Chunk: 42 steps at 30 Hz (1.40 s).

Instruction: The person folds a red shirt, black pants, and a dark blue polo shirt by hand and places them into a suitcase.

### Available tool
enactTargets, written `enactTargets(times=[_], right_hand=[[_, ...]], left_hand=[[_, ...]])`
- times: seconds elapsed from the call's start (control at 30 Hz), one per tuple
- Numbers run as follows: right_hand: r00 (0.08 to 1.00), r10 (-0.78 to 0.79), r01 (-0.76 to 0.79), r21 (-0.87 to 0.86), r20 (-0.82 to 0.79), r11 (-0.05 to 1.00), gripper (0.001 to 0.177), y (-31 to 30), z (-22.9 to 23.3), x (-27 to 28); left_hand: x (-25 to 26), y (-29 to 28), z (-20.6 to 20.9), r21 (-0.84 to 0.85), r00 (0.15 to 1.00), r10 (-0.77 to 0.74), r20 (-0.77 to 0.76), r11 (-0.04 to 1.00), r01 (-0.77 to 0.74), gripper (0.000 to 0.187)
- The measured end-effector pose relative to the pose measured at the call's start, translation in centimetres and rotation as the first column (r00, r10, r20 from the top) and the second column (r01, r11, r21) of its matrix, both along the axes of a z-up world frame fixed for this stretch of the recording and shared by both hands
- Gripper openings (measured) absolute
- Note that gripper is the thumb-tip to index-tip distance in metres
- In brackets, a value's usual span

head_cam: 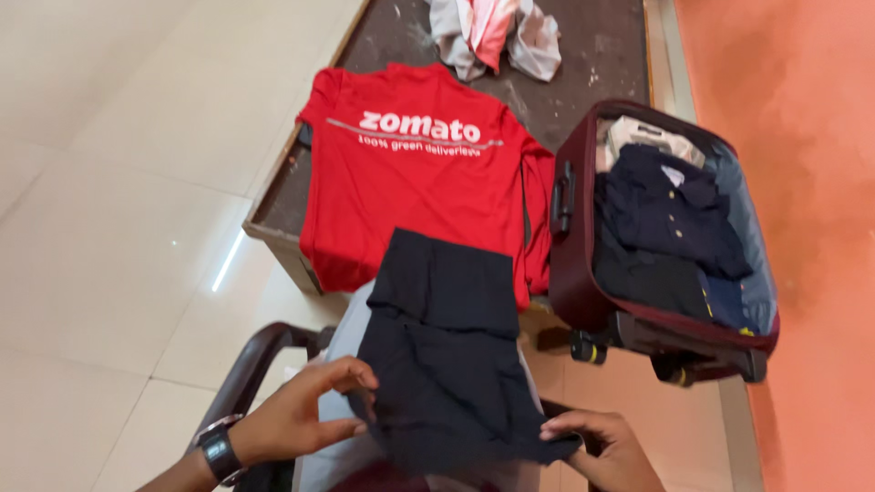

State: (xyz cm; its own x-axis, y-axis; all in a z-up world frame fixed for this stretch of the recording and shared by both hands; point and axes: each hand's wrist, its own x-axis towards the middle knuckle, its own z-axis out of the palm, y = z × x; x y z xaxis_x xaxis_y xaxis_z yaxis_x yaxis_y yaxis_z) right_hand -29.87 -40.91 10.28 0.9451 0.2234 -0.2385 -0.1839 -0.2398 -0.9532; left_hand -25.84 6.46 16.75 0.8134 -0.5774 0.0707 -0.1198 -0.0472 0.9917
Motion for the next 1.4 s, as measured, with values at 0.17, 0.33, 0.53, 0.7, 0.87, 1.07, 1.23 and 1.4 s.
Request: enactTargets(times=[0.17,0.33,0.53,0.7,0.87,1.07,1.23,1.4], right_hand=[[0.973,0.229,-0.219,-0.406,-0.023,0.888,0.029,2.7,1.4,-3.0],[0.948,0.298,-0.315,-0.454,-0.112,0.833,0.031,5.3,3.8,-3.8],[0.865,0.454,-0.501,-0.409,-0.214,0.763,0.053,6.7,8.2,-1.2],[0.943,0.329,-0.307,-0.521,-0.052,0.797,0.046,9.2,8.5,4.5],[0.953,0.249,-0.066,-0.681,0.174,0.729,0.038,10.3,4.8,10.0],[0.831,0.247,0.184,-0.665,0.499,0.724,0.048,6.4,-3.1,12.9],[0.981,0.135,-0.005,-0.673,0.141,0.740,0.063,4.9,-6.2,12.4],[0.981,0.122,0.019,-0.692,0.153,0.722,0.062,6.0,-4.0,13.2]], left_hand=[[-2.6,0.9,-1.0,0.431,0.969,-0.228,0.100,0.887,0.165,0.050],[-3.2,1.1,-0.5,0.557,0.917,-0.392,0.070,0.778,0.290,0.031],[-1.8,-0.5,-0.3,0.647,0.920,-0.375,0.115,0.731,0.217,0.027],[3.0,-4.2,-2.9,0.490,0.867,-0.198,0.456,0.869,-0.059,0.033],[8.9,-5.4,-5.7,0.636,0.836,-0.113,0.537,0.705,-0.313,0.042],[12.9,-3.2,-10.9,0.675,0.828,0.013,0.561,0.572,-0.466,0.050],[13.2,-2.2,-13.1,0.673,0.907,0.073,0.415,0.646,-0.360,0.049],[14.2,-2.8,-12.3,0.601,0.887,0.089,0.454,0.704,-0.378,0.047]])
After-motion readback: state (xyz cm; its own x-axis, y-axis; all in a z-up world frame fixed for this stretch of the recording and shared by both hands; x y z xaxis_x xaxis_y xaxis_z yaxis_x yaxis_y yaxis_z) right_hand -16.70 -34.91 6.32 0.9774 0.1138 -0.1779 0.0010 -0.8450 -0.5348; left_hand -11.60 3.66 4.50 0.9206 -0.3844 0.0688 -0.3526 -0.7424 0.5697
